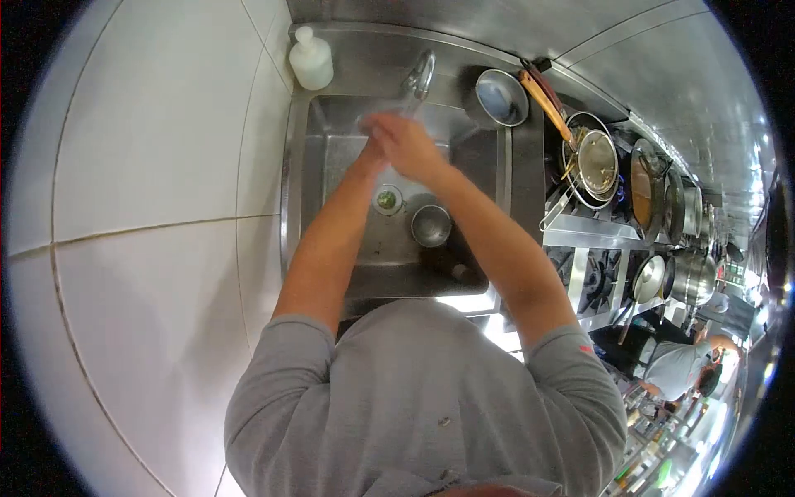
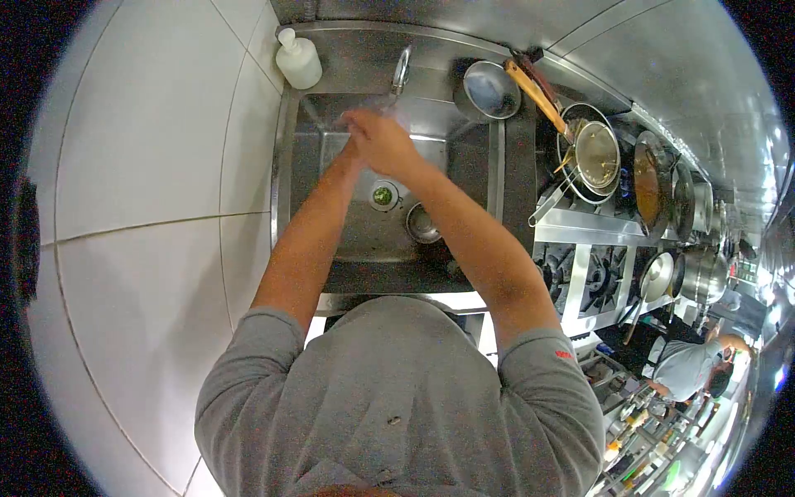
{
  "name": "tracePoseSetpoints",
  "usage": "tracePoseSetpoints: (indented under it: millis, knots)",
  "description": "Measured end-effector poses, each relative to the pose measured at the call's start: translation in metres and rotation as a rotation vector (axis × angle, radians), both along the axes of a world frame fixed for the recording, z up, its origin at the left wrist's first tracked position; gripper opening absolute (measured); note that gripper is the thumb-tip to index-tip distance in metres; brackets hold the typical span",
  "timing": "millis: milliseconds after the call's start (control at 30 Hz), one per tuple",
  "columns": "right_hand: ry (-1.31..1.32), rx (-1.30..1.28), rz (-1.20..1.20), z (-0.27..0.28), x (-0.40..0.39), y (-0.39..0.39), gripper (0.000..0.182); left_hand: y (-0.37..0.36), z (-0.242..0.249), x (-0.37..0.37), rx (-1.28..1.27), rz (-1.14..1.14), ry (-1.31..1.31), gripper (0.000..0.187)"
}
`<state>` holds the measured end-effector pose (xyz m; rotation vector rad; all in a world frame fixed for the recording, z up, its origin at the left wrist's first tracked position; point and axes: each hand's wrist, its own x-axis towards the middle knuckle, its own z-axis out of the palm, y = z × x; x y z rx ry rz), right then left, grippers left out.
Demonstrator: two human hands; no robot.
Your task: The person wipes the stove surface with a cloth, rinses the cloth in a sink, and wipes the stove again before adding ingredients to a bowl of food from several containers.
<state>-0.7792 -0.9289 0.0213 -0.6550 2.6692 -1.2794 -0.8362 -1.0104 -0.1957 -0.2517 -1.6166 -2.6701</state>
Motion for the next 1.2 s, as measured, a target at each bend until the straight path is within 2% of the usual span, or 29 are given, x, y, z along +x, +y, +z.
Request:
tracePoseSetpoints:
  millis: [67,167,233,367,467,500,533,567,600,667,700,767,800,867,1000,1067,1100,1133,1167,1200]
  knots:
    - [0.015,0.034,0.090,0.011,0.025,0.004,0.030,0.020,-0.025,-0.014,0.229,-0.465,-0.043,0.038]
    - [-0.052,0.185,0.165,0.013,0.055,0.018,0.032,0.017,0.020,-0.011,-0.019,-0.520,0.026,0.034]
    - [0.071,0.048,0.162,0.000,0.067,0.029,0.032,0.001,0.048,-0.005,-0.204,-0.452,0.149,0.032]
    - [0.003,0.052,0.237,-0.004,0.060,0.041,0.034,-0.035,0.092,0.018,-0.574,-0.077,0.429,0.028]
    - [0.110,0.090,0.207,0.005,0.025,0.019,0.034,-0.061,0.120,0.035,-0.701,0.168,0.540,0.026]
    - [0.109,0.020,0.197,0.014,0.004,0.007,0.034,-0.070,0.135,0.038,-0.718,0.178,0.544,0.026]
    - [0.103,-0.049,0.186,0.023,-0.016,-0.005,0.034,-0.076,0.151,0.043,-0.821,0.230,0.377,0.021]
    - [0.118,-0.012,0.174,0.037,-0.037,-0.020,0.033,-0.082,0.164,0.045,-0.917,0.279,0.208,0.016]
    - [0.132,0.026,0.160,0.048,-0.059,-0.039,0.031,-0.091,0.180,0.045,-0.929,0.283,0.211,0.016]
    - [0.230,-0.019,0.169,0.055,-0.104,-0.074,0.030,-0.109,0.204,0.043,-1.584,0.245,0.339,0.016]
    - [0.235,-0.032,0.172,0.053,-0.124,-0.094,0.030,-0.116,0.203,0.038,-1.597,0.250,0.341,0.016]
    - [0.598,0.055,0.179,0.044,-0.162,-0.127,0.027,-0.130,0.190,0.016,-0.895,0.276,0.186,0.016]
    - [0.601,0.047,0.183,0.034,-0.182,-0.139,0.027,-0.136,0.181,0.002,-0.540,0.279,0.109,0.017]
    - [0.666,0.337,0.234,0.013,-0.209,-0.156,0.024,-0.146,0.166,-0.018,0.180,0.267,-0.046,0.018]
    - [0.629,0.257,0.164,0.009,-0.190,-0.158,0.023,-0.154,0.155,-0.044,0.055,0.391,-0.058,0.026]
    - [0.568,0.256,0.103,0.005,-0.192,-0.158,0.025,-0.163,0.139,-0.064,1.044,0.115,-0.283,0.031]
    - [0.572,0.254,0.104,0.011,-0.199,-0.160,0.025,-0.159,0.148,-0.061,1.043,0.115,-0.278,0.031]
    - [0.545,0.351,0.136,0.018,-0.207,-0.163,0.025,-0.153,0.159,-0.052,0.581,0.263,-0.199,0.021]
    - [0.514,0.448,0.167,0.020,-0.212,-0.165,0.025,-0.150,0.169,-0.045,0.113,0.391,-0.114,0.020]
    - [0.508,0.445,0.163,0.013,-0.210,-0.166,0.025,-0.154,0.162,-0.050,0.108,0.387,-0.119,0.020]
